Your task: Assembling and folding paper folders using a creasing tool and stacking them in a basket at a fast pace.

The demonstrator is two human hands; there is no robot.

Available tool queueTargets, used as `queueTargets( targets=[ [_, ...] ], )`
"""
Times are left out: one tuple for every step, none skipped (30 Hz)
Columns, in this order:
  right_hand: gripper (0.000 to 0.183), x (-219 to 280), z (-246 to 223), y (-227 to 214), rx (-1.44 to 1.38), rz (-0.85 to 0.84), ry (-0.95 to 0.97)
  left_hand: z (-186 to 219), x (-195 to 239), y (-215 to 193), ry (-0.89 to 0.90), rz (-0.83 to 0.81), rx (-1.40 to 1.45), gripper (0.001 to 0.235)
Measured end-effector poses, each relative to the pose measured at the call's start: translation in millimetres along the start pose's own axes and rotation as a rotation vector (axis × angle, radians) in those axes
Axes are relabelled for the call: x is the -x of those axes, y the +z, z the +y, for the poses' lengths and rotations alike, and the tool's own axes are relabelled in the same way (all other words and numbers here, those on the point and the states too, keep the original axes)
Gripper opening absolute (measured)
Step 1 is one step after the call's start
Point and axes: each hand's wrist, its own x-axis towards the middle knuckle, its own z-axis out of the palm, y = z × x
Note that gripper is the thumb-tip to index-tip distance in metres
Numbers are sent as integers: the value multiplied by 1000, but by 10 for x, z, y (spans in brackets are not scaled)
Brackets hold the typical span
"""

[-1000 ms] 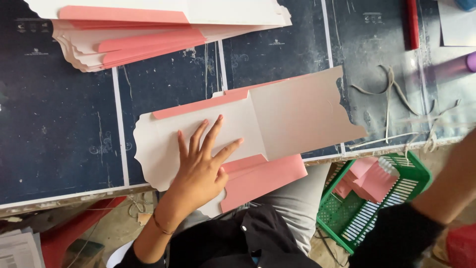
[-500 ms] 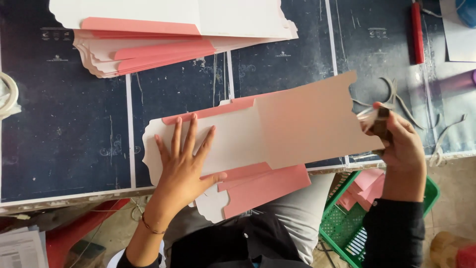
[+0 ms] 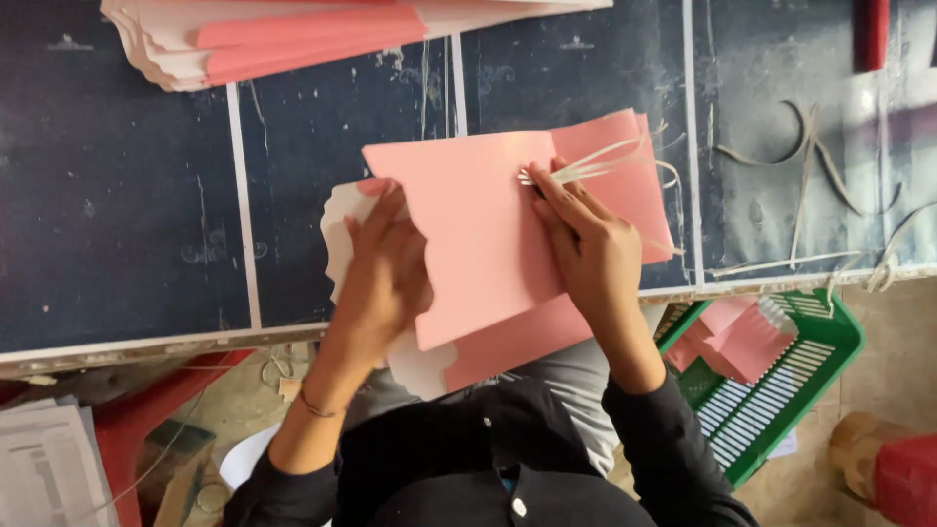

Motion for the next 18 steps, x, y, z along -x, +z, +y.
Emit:
queueTargets(
  targets=[
    [34, 38, 19, 61, -2, -10, 7, -20, 42, -57, -8, -9, 3, 34],
    [33, 70, 36, 128, 150, 20, -17, -40, 87, -118, -245, -6, 290, 45],
    [33, 105, 49, 192, 302, 49, -42, -60, 132, -183, -483, 1, 576, 59],
    [33, 117, 35, 217, 297, 41, -42, -106, 176, -112, -492, -1, 574, 59],
    [32, 128, 19, 238, 361, 66, -71, -149, 220, -44, -455, 16, 435, 48],
    [32, 122, 12, 252, 428, 96, -103, -195, 242, 33, -411, 35, 299, 43],
    [32, 132, 11, 266, 427, 94, -105, -162, 238, 14, -414, 36, 298, 43],
    [32, 136, 16, 271, 436, 90, -126, -125, 221, 1, -409, 35, 277, 38],
    [32, 138, 24, 273, 445, 87, -148, -87, 202, -11, -404, 34, 255, 34],
    [32, 138, 22, 276, 447, 87, -149, -82, 208, 12, -403, 34, 257, 34],
    [33, 137, 22, 278, 449, 90, -151, -77, 213, 38, -381, 53, 232, 30],
    [33, 144, 22, 278, 452, 92, -153, -68, 224, 65, -360, 70, 207, 26],
    [33, 157, 19, 284, 454, 90, -152, -69, 233, 80, -360, 69, 210, 26],
    [33, 160, 15, 295, 478, 90, -142, -76, 235, 92, -340, 83, 189, 26],
    [34, 163, 13, 305, 501, 91, -132, -80, 236, 103, -321, 97, 169, 26],
    [34, 169, 19, 316, 501, 91, -131, -83, 240, 121, -320, 97, 169, 26],
    [34, 175, 25, 325, 532, 87, -127, -84, 243, 138, -313, 110, 154, 25],
    [35, 178, 31, 335, 563, 83, -124, -86, 244, 154, -305, 124, 139, 25]
  ],
)
